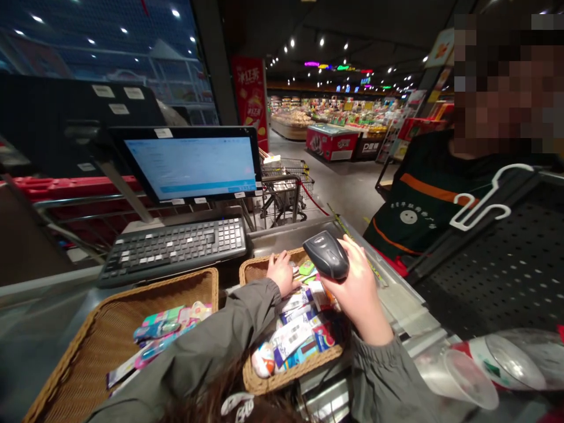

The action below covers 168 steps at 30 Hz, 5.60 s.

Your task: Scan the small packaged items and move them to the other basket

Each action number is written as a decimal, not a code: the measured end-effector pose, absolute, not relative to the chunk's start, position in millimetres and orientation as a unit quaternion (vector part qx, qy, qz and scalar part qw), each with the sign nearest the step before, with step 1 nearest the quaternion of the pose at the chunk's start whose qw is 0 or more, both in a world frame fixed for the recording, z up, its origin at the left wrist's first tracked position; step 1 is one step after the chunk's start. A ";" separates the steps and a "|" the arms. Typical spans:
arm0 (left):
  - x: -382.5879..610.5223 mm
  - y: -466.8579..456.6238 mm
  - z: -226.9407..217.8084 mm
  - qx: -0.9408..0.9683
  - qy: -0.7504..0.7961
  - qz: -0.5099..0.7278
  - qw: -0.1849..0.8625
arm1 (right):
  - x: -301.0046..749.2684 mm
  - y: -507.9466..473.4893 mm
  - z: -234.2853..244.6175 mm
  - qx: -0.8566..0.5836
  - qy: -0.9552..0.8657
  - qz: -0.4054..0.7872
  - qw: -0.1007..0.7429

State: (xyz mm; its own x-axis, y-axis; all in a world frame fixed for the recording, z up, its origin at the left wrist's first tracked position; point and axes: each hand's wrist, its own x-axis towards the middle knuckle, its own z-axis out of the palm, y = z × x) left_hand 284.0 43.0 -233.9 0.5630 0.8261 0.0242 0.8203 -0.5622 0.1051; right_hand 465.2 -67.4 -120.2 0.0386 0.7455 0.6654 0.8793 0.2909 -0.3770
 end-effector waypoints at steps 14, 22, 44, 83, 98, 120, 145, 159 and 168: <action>290.0 37.4 -237.5 0.873 0.483 0.021 0.064 | 456.2 -56.4 -117.8 -0.582 -0.701 -0.065 0.407; 248.8 32.4 -200.2 0.874 0.479 -0.042 0.072 | 461.0 -70.3 -119.1 -0.597 -0.682 -0.075 0.415; 182.5 20.0 -137.4 0.890 0.428 0.158 -0.008 | 440.1 -85.9 -105.9 -0.537 -0.721 -0.091 0.427; -70.9 -44.3 -52.9 0.752 0.514 0.358 -0.205 | 208.0 -117.2 -52.7 -0.410 -0.828 -0.044 0.380; -93.8 -65.1 -98.9 0.789 0.526 0.284 -0.142 | 200.4 -133.6 -79.7 -0.441 -0.826 0.005 0.350; -102.3 -91.5 -225.0 0.861 0.505 -0.029 0.055 | 185.0 -152.1 -107.4 -0.486 -0.818 0.040 0.304; 171.0 -5.6 -187.7 0.937 0.343 0.057 0.043 | 393.3 -177.8 -102.5 -0.646 -0.639 -0.112 0.402; 253.8 37.6 -225.1 0.938 0.341 -0.004 0.060 | 435.3 -128.1 -121.7 -0.624 -0.654 -0.071 0.423; 185.6 38.6 -152.5 0.934 0.340 0.108 0.006 | 438.9 -104.4 -129.8 -0.621 -0.660 -0.069 0.416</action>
State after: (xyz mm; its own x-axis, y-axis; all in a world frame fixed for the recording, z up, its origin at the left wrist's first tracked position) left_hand 185.6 38.6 -152.5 0.7452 0.6366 0.1985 0.6341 -0.7686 0.0844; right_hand 438.9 -104.4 -129.8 0.1189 0.7627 0.6358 0.8778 0.2185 -0.4262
